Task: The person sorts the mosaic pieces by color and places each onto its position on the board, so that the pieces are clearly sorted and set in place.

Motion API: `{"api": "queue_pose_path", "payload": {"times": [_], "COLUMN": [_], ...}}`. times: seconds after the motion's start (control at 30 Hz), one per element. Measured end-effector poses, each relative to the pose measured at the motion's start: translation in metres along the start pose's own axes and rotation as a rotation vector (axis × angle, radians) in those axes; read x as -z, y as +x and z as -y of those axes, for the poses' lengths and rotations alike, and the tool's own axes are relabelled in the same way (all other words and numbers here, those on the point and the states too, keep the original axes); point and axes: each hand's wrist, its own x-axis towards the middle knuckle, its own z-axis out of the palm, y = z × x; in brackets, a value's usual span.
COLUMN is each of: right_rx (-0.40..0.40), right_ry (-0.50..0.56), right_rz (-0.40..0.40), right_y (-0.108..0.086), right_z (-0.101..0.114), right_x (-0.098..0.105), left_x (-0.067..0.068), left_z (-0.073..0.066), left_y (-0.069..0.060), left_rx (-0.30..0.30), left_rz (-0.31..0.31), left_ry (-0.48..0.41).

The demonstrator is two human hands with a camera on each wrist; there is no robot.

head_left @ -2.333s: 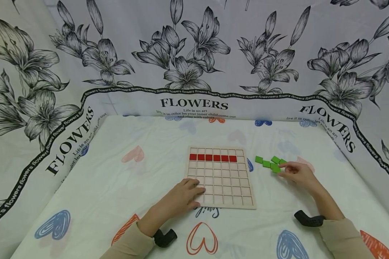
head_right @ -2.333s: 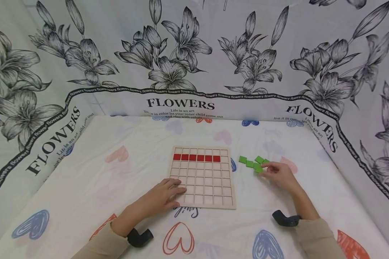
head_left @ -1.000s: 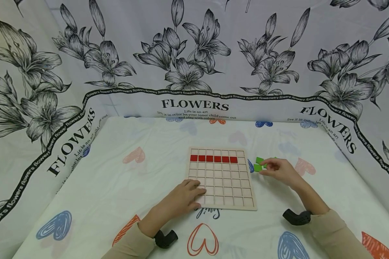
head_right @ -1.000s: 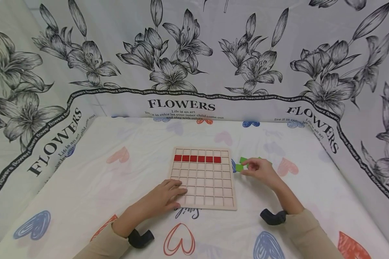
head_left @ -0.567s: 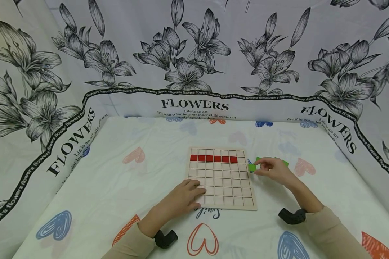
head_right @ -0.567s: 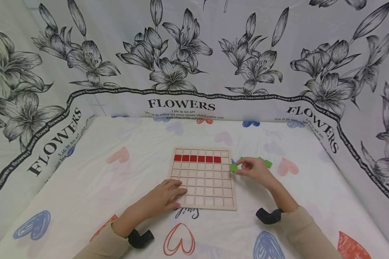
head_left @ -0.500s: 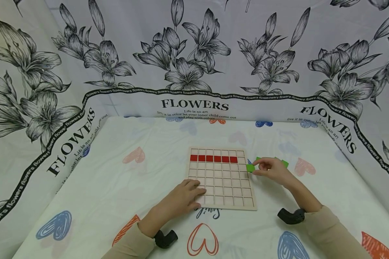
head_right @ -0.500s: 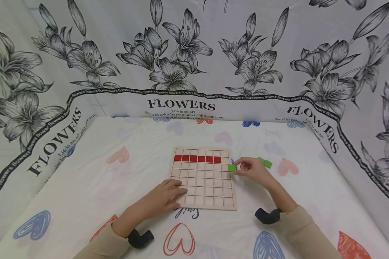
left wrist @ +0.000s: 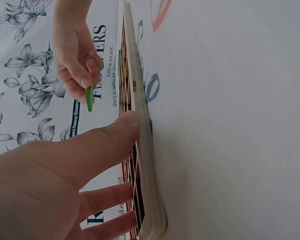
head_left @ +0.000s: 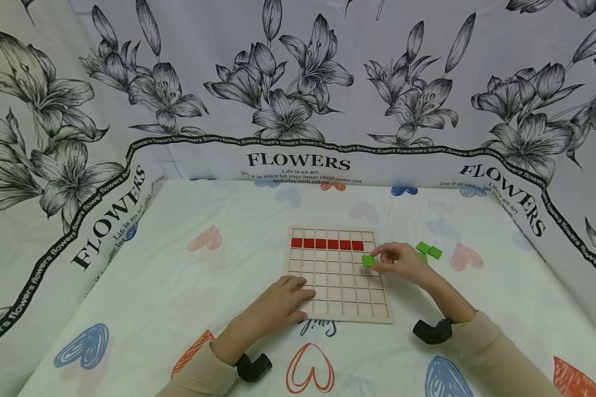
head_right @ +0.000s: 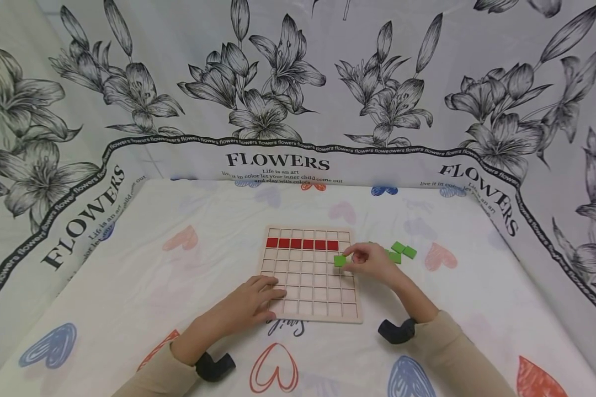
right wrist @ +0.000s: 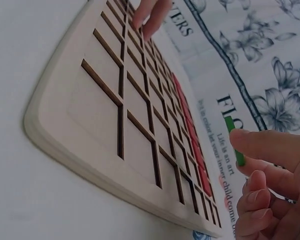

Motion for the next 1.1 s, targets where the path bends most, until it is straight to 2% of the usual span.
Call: {"api": "queue_pose_path", "payload": {"times": [0.43,0.87,1.1], "right_rx": [0.044,-0.009,0.015], "right_ry": [0.023,0.043,0.048], "right_rz": [0.017,-0.001,-0.023], "right_y": [0.010,0.021,0.028], "right_z": [0.012,0.020,0.022], "right_x": [-0.020,-0.041,-0.048], "left_x": [-0.002,0.002,0.002], "left_z": [-0.001,-0.003,-0.003], "left_y": [0.002,-0.001,-0.001], "left_rx": [-0.018,0.017,0.018], "left_rz": [-0.011,0.004,0.007], "left_ry": [0.019,-0.020,-0.022]}}
